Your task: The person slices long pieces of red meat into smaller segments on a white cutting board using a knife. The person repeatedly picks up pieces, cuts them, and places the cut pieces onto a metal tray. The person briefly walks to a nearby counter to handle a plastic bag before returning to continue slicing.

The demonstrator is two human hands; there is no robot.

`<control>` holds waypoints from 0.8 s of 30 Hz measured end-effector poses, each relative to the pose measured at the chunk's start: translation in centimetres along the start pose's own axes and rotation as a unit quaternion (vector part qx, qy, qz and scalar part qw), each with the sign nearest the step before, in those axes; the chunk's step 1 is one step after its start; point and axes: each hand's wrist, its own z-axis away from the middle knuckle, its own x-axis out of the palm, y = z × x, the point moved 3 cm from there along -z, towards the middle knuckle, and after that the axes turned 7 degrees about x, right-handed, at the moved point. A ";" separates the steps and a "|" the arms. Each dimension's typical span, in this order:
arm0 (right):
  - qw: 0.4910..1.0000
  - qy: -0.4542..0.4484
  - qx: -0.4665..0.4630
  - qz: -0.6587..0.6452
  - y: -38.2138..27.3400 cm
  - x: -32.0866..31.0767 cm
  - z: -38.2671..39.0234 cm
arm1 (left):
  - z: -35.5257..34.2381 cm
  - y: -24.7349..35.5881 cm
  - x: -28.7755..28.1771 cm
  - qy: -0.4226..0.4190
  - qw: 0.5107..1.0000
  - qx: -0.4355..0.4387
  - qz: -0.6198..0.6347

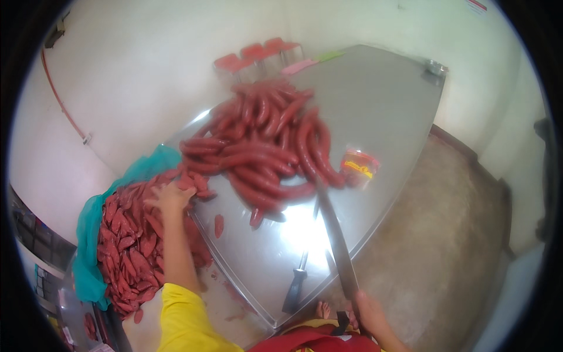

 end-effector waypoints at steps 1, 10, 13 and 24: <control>1.000 0.005 0.010 0.002 0.1 -0.3 0.1 | -0.4 2.4 1.3 0.033 0.993 0.038 0.110; 0.996 0.066 0.032 -0.058 2.1 -1.5 1.9 | -1.2 6.0 9.1 0.094 0.983 -0.047 0.153; 0.992 0.077 0.048 -0.082 4.2 -1.8 1.3 | -1.8 3.0 5.6 0.129 0.989 -0.043 -0.063; 0.995 0.070 0.063 -0.027 1.4 -1.2 0.7 | 0.5 13.2 21.4 -0.154 0.683 -0.203 0.684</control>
